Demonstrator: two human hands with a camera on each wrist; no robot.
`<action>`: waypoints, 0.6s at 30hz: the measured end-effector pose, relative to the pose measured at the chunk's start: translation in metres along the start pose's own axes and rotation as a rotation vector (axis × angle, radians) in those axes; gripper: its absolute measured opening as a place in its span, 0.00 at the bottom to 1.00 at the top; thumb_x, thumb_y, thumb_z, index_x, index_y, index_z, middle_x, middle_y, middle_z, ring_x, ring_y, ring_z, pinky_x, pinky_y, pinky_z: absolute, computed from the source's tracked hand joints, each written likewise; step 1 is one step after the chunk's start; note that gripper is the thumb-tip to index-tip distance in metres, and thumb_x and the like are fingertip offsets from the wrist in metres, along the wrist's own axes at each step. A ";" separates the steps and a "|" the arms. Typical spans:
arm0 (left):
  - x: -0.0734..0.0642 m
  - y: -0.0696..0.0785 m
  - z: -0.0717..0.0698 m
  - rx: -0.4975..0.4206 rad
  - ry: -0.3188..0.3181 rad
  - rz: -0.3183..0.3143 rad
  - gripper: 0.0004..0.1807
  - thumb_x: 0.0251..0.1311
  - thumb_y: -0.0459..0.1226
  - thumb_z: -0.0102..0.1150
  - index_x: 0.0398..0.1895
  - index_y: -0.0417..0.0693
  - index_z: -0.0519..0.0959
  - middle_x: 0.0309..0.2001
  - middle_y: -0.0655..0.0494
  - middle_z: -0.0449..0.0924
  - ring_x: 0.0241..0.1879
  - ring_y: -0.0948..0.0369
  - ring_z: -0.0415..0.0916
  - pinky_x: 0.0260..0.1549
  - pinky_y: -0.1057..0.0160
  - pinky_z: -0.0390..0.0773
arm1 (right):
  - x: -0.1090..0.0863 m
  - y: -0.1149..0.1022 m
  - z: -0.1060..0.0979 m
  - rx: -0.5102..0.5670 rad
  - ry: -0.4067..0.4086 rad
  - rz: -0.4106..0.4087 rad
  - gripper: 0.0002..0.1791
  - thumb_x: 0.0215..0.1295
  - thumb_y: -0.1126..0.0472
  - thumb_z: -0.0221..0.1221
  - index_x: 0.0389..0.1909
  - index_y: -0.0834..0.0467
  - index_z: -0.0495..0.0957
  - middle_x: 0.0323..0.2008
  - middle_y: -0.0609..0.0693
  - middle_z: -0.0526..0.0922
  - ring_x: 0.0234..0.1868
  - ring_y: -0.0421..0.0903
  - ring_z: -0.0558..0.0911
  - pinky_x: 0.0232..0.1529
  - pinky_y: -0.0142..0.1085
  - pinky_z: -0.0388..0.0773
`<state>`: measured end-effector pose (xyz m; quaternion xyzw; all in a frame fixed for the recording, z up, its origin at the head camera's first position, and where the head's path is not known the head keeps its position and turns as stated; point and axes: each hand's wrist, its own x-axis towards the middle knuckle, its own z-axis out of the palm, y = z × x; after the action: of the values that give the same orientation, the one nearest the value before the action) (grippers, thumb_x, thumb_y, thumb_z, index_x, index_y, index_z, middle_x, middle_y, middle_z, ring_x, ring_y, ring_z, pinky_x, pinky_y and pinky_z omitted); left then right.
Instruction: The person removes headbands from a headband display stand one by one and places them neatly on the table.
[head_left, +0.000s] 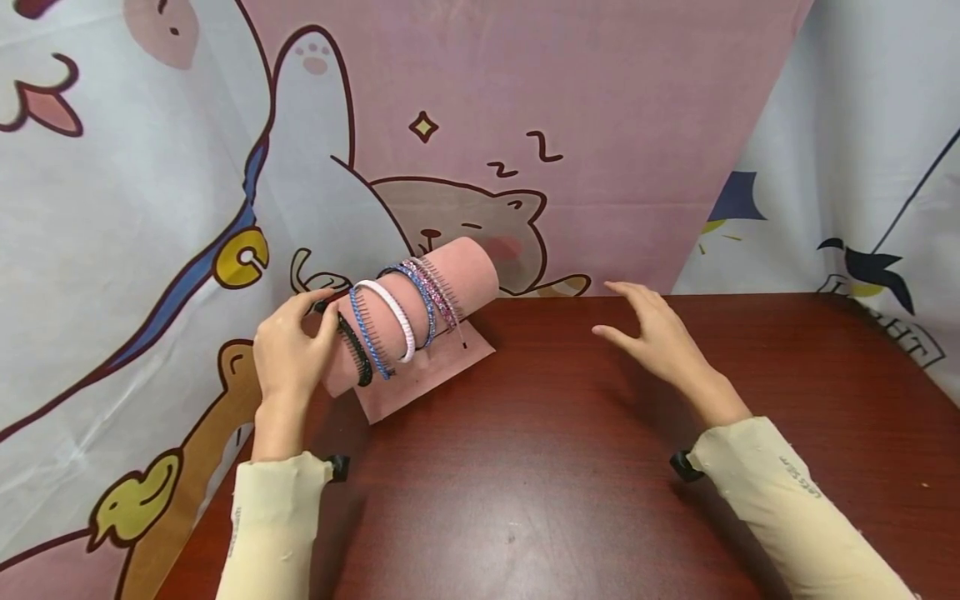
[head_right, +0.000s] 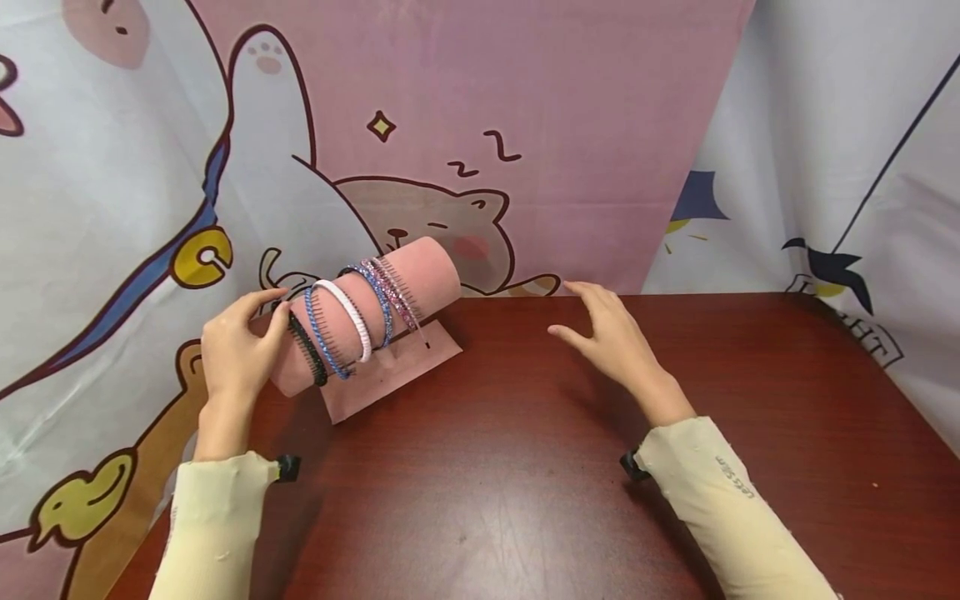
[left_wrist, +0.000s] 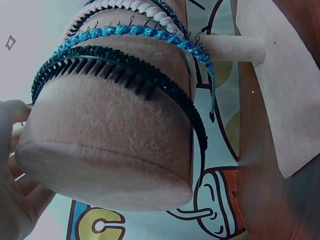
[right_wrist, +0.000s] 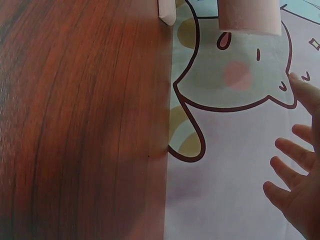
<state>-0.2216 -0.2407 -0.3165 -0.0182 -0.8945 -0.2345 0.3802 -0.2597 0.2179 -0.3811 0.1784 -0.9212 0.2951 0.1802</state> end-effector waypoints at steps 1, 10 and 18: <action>0.000 0.000 0.000 -0.002 0.002 -0.002 0.15 0.67 0.44 0.58 0.50 0.49 0.85 0.50 0.46 0.87 0.47 0.45 0.84 0.45 0.44 0.78 | 0.000 -0.001 0.001 0.001 0.002 -0.003 0.40 0.61 0.49 0.68 0.70 0.59 0.66 0.68 0.60 0.71 0.71 0.61 0.66 0.70 0.59 0.60; -0.004 -0.004 0.001 -0.011 0.043 0.000 0.14 0.66 0.43 0.59 0.48 0.48 0.86 0.48 0.46 0.87 0.48 0.45 0.84 0.46 0.44 0.78 | 0.001 -0.007 0.006 0.013 -0.003 -0.019 0.39 0.62 0.48 0.67 0.70 0.58 0.66 0.67 0.60 0.71 0.70 0.61 0.66 0.69 0.60 0.61; -0.008 -0.009 0.003 -0.053 0.080 0.015 0.13 0.65 0.41 0.61 0.48 0.46 0.85 0.48 0.45 0.87 0.49 0.46 0.83 0.48 0.46 0.78 | 0.004 -0.011 0.010 0.034 -0.007 -0.020 0.39 0.61 0.48 0.68 0.70 0.59 0.66 0.68 0.59 0.71 0.71 0.60 0.66 0.70 0.59 0.61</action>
<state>-0.2198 -0.2466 -0.3278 -0.0253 -0.8720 -0.2557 0.4167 -0.2602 0.2023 -0.3819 0.1920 -0.9148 0.3082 0.1768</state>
